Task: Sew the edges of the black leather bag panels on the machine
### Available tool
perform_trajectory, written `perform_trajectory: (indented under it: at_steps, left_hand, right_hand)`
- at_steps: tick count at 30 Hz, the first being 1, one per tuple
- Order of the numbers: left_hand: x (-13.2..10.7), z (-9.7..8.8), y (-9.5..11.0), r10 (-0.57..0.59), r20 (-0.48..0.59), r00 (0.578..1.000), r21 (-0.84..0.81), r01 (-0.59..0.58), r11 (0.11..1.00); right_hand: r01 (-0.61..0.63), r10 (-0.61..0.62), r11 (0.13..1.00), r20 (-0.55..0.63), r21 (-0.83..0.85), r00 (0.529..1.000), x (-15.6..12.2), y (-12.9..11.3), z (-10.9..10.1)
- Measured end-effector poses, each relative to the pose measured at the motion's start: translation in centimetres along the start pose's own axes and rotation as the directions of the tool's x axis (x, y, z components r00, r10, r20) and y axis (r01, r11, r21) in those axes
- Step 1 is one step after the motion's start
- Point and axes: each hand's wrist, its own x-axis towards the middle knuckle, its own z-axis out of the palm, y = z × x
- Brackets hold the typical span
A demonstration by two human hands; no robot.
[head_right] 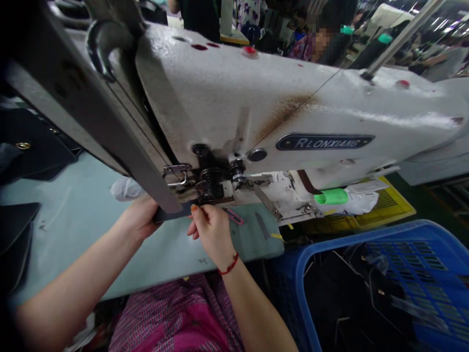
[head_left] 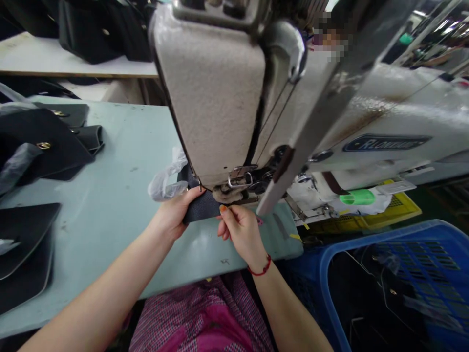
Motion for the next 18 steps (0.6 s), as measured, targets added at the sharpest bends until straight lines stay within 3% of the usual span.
perform_trajectory:
  at_steps: [8,14,16,18]
  left_hand:
    - [0.2,-0.8,0.2,-0.085,0.042,0.996,0.053,0.082,0.995]
    - [-1.0,-2.6,0.6,-0.386,0.123,0.914,0.096,0.376,0.922]
    - [-1.1,-2.8,0.6,-0.422,0.130,0.897,0.123,0.407,0.905]
    - [-1.2,-2.8,0.8,-0.394,0.135,0.909,0.147,0.375,0.915]
  right_hand:
    - [-0.028,0.029,0.999,-0.017,0.017,0.999,0.0,0.4,0.3]
    - [-0.034,0.034,0.999,-0.080,-0.005,0.996,-0.2,0.0,0.7]
    - [-0.052,0.055,0.998,-0.099,0.031,0.994,-0.4,0.0,1.0]
    - [-0.070,0.077,0.994,-0.093,0.081,0.993,-0.7,0.1,1.3]
